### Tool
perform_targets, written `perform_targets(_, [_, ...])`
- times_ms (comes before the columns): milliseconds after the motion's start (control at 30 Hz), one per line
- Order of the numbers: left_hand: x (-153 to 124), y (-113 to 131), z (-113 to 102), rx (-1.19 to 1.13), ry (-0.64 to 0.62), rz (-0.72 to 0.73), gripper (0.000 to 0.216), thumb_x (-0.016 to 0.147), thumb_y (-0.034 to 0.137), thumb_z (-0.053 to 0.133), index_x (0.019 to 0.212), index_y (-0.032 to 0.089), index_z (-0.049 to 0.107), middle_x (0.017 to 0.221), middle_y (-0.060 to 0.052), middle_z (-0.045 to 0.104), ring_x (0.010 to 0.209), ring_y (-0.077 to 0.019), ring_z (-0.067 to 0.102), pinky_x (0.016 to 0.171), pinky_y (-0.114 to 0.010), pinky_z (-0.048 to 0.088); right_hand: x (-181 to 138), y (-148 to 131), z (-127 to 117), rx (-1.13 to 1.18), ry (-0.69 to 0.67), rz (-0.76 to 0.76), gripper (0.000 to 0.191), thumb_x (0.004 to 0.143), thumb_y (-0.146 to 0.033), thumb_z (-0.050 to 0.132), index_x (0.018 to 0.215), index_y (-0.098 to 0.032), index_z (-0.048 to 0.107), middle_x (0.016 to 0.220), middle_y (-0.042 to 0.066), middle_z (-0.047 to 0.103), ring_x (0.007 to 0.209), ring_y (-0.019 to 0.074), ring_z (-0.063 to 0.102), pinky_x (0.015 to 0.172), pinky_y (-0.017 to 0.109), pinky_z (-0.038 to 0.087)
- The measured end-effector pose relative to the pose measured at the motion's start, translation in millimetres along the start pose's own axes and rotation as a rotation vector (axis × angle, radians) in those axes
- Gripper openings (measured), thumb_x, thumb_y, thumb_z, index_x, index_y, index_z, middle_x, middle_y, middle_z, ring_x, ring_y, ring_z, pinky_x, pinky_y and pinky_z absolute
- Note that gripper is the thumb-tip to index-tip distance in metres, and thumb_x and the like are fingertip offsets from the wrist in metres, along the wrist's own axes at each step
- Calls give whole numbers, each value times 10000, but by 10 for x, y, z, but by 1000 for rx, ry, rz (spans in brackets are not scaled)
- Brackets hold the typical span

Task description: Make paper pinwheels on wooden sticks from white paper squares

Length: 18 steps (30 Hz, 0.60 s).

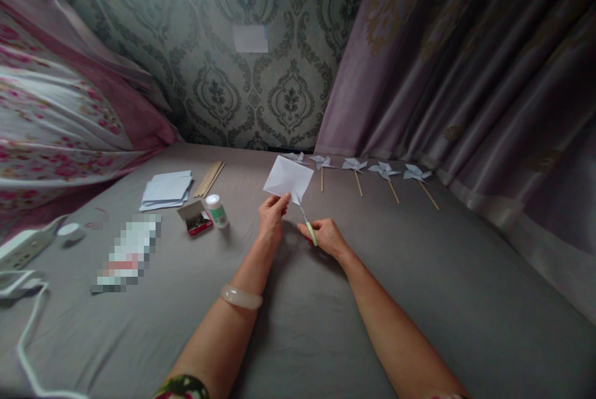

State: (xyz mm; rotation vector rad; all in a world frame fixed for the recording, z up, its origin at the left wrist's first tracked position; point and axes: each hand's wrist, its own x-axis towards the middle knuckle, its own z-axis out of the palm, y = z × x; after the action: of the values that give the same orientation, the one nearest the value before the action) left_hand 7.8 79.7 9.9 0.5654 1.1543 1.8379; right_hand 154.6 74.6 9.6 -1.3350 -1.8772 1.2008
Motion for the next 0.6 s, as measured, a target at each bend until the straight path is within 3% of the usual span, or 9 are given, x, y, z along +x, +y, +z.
perform_targets(600, [-4, 76, 9, -134, -84, -104, 316, 447, 270, 833, 544, 144, 560, 531, 36, 519, 482, -47, 435, 478, -197, 313, 9, 35, 8, 12, -30, -2, 465, 666, -567, 620, 505, -132, 591, 430, -34, 475, 431, 73, 380, 453, 215, 288])
